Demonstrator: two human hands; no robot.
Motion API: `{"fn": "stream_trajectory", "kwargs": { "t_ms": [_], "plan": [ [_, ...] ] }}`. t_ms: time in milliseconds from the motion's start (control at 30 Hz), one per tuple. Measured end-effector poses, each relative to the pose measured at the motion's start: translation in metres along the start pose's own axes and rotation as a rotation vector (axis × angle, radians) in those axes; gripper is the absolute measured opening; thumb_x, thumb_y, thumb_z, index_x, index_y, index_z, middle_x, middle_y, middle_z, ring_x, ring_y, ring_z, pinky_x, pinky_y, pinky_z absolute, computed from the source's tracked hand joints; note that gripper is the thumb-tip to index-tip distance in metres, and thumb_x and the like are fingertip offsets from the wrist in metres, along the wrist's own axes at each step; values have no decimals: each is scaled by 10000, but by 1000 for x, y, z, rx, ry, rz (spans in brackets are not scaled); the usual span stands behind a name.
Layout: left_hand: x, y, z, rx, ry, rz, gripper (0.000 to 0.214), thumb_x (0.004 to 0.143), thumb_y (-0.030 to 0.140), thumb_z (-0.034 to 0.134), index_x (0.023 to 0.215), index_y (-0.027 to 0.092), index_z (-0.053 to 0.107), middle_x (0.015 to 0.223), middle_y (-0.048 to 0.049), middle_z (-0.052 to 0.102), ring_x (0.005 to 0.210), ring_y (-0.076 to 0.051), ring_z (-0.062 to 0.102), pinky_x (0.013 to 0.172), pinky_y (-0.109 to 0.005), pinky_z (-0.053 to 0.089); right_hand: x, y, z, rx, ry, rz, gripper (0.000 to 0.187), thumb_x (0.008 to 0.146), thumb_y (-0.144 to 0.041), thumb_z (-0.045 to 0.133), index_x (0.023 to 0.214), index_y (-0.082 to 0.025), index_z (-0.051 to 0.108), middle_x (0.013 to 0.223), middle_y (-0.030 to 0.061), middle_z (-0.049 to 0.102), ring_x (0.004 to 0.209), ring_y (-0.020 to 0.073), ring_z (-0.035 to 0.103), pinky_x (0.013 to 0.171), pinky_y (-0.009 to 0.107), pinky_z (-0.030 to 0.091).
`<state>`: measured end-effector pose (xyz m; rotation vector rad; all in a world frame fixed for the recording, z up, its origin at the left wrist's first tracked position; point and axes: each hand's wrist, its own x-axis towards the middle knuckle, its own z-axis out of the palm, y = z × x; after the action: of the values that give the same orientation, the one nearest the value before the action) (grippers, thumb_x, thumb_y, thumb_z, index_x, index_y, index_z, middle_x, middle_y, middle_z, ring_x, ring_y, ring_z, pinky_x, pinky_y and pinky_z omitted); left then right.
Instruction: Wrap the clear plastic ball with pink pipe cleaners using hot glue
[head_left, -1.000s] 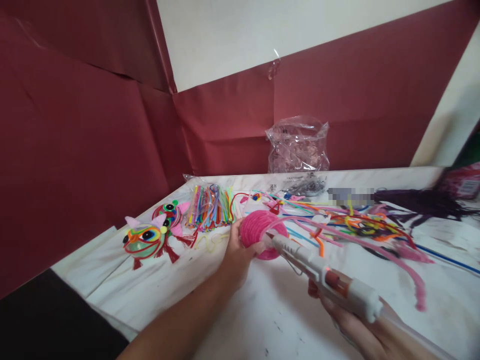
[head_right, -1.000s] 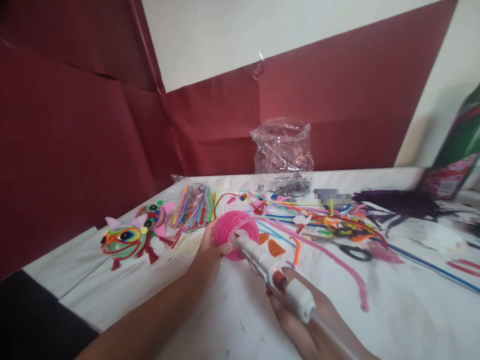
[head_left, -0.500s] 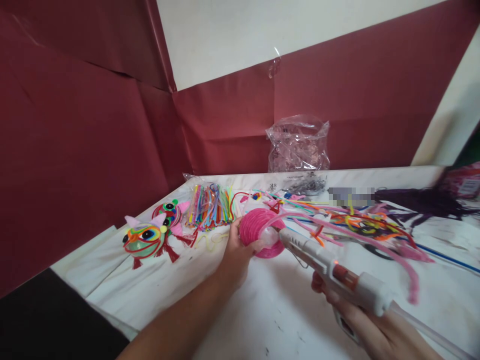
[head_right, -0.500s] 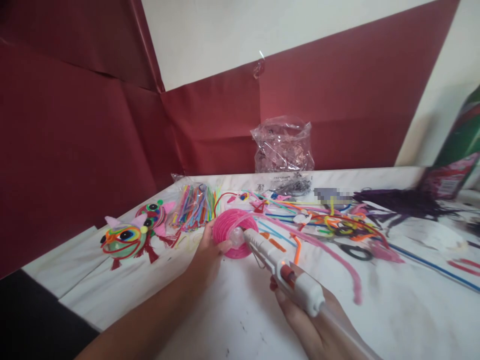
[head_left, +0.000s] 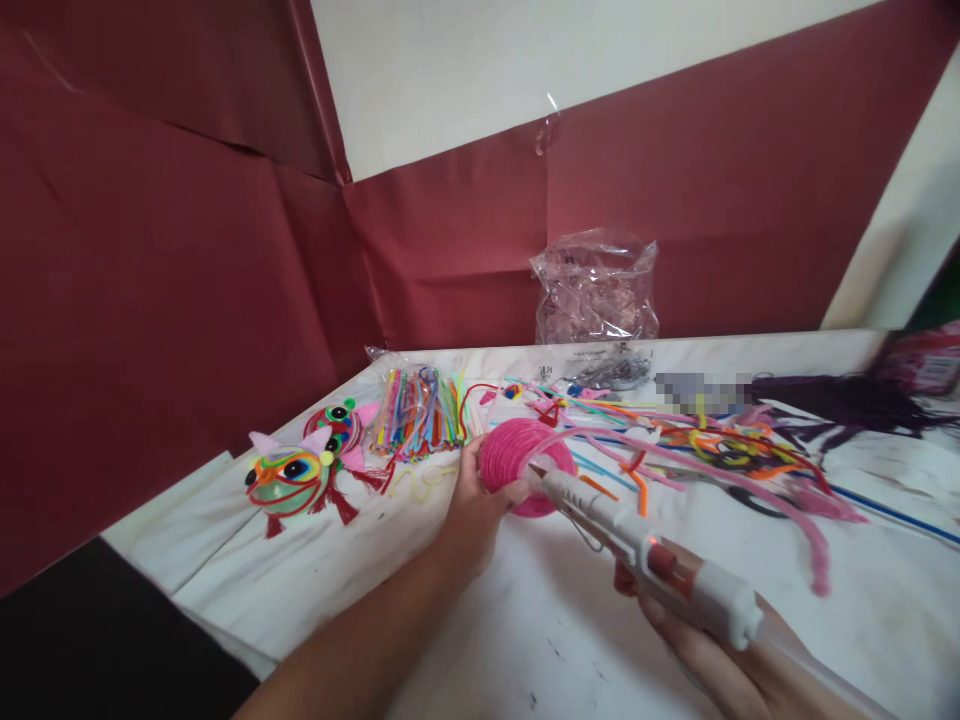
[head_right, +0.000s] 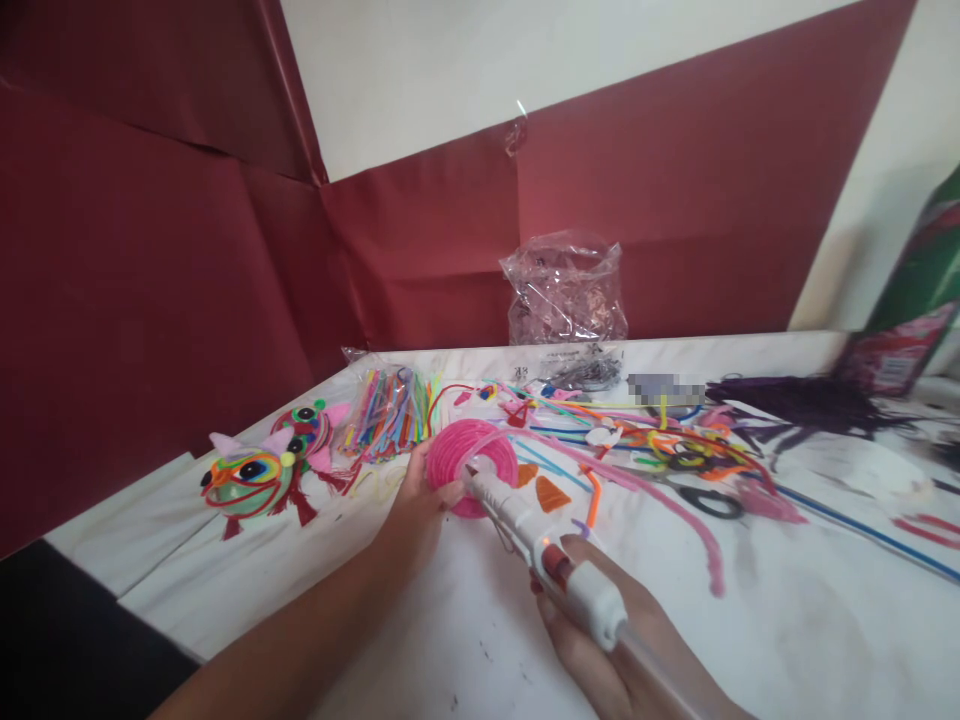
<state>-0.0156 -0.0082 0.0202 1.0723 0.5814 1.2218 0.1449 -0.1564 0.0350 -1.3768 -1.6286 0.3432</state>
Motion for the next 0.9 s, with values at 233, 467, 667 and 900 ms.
{"fn": "stream_trajectory", "kwargs": {
  "t_ms": [233, 467, 667, 900],
  "plan": [
    [1, 3, 0, -31, 8, -4, 758, 513, 160, 812, 1203, 212, 503, 1046, -60, 685, 953, -229, 643, 840, -337, 483, -8, 17, 2, -36, 60, 19, 287, 865, -475, 552, 958, -245, 697, 919, 76, 786, 806, 256, 756, 674, 259, 620],
    [-1, 3, 2, -2, 3, -2, 764, 500, 191, 832, 1197, 211, 520, 1037, -63, 680, 927, -233, 643, 832, -350, 481, -5, 16, 4, 0, 39, 4, 224, 872, -434, 534, 922, -254, 658, 877, 54, 783, 776, 236, 753, 645, 246, 619],
    [-1, 1, 3, -17, -28, -5, 731, 544, 198, 816, 1201, 215, 495, 933, -32, 676, 824, -198, 643, 777, -332, 480, -6, 6, 8, 15, 63, -9, 197, 862, -418, 525, 764, -277, 622, 794, 39, 755, 676, 215, 730, 568, 244, 606],
    [-1, 6, 5, -36, 28, -35, 714, 505, 147, 786, 1165, 213, 523, 964, -37, 687, 868, -206, 645, 814, -337, 481, -6, 6, 3, 55, 46, 61, 229, 833, -439, 571, 911, -250, 675, 867, 71, 776, 780, 252, 750, 665, 273, 621]
  ]
}}
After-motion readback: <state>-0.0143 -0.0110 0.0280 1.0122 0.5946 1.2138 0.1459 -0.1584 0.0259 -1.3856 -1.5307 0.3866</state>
